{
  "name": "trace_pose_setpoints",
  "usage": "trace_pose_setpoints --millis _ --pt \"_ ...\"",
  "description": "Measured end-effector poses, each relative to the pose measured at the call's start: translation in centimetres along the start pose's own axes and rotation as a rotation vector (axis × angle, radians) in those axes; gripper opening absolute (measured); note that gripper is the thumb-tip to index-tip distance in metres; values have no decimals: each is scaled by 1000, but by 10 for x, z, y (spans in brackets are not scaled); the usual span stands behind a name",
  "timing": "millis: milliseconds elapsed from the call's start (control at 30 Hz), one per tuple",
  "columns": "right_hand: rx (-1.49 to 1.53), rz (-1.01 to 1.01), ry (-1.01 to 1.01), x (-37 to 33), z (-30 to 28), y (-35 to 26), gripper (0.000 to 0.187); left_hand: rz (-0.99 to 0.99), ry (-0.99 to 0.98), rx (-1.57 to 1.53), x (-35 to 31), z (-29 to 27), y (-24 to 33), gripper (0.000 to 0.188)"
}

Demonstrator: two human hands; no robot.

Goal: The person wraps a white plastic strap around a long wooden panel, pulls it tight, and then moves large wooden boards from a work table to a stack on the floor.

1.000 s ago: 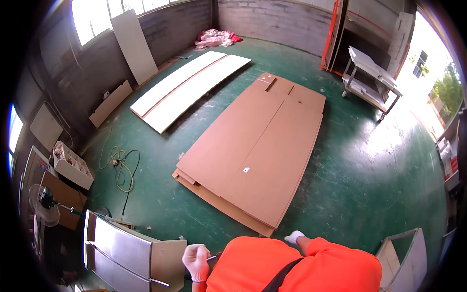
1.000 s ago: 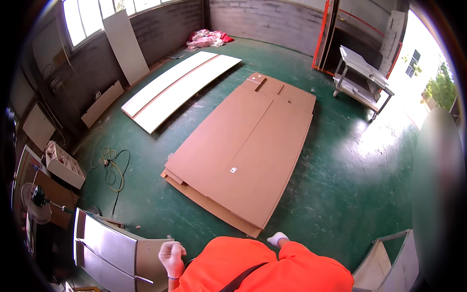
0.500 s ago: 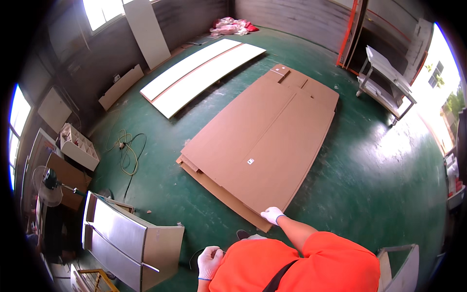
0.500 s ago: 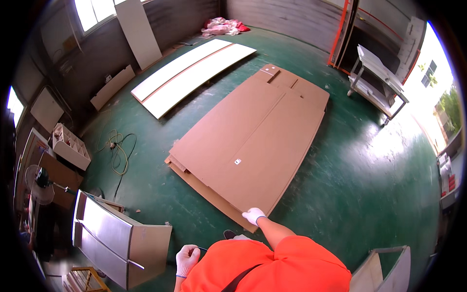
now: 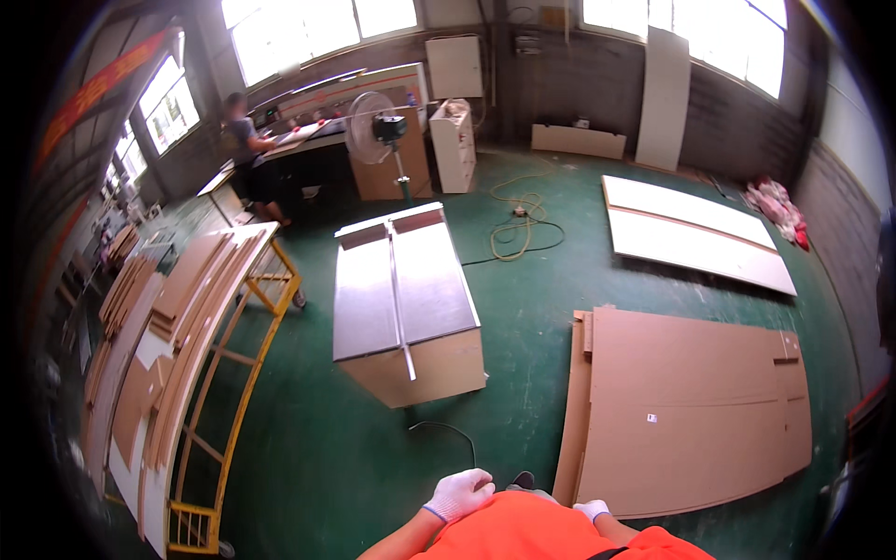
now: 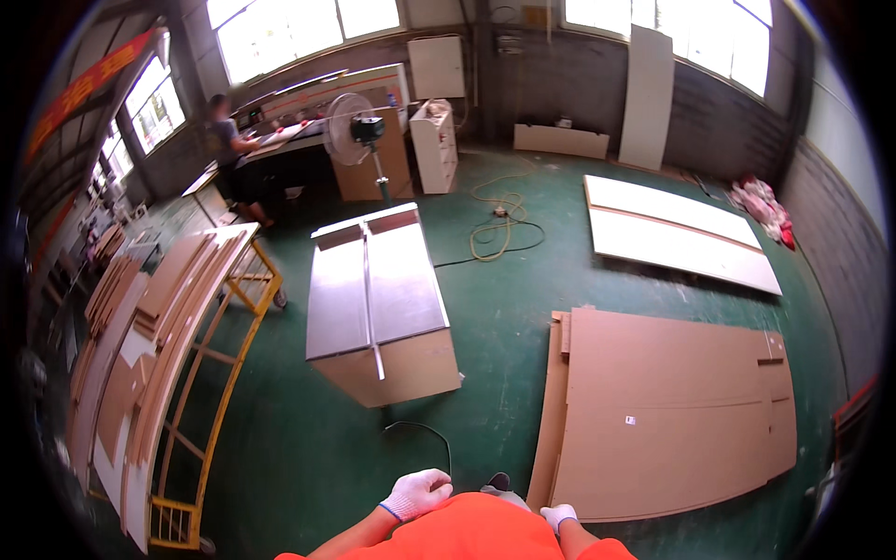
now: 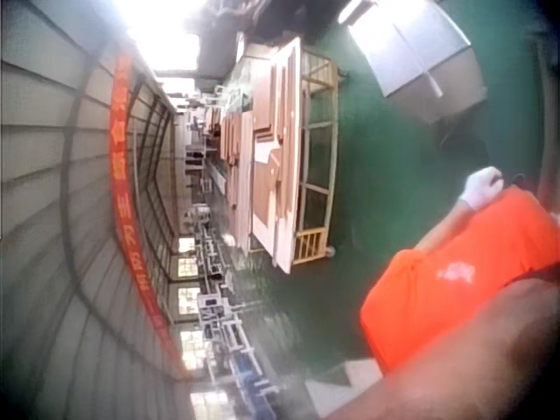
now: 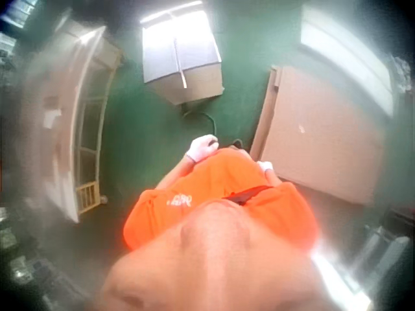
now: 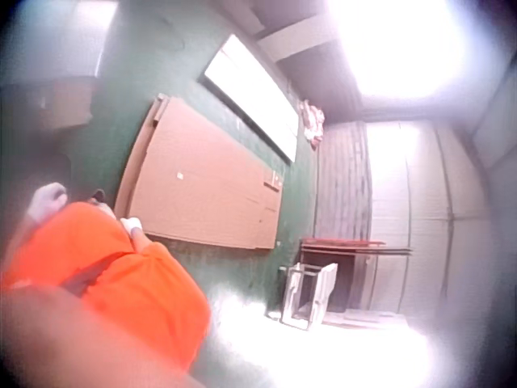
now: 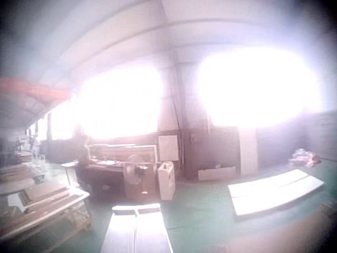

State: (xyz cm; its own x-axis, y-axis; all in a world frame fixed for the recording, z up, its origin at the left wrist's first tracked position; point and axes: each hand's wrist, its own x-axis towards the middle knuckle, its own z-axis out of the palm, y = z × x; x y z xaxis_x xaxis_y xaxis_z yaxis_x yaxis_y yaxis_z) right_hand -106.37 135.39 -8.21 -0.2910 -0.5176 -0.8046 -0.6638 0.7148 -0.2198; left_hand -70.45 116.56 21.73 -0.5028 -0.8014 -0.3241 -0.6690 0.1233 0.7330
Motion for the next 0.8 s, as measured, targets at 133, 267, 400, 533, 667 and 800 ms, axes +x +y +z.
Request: trace_pose_setpoints --millis 133,267,400,533,667,800 --pt "-25 41 -57 -43 -4 -26 54 -67 119 -5 -71 19 -55 36" --pt "-114 -59 -40 -95 -15 -96 49 -194 191 -46 -147 37 -97 36" --pt "-117 -69 -31 -86 22 -128 50 -348 206 -161 -220 45 -120 39" --pt "-381 -361 -116 -43 78 -154 51 -475 254 -298 -278 49 -154 42" --pt "-274 -271 -229 -106 92 -259 51 -574 396 -389 -316 47 -182 42" --pt "-369 -400 -162 -62 96 -292 52 -606 502 -551 -310 48 -208 44"
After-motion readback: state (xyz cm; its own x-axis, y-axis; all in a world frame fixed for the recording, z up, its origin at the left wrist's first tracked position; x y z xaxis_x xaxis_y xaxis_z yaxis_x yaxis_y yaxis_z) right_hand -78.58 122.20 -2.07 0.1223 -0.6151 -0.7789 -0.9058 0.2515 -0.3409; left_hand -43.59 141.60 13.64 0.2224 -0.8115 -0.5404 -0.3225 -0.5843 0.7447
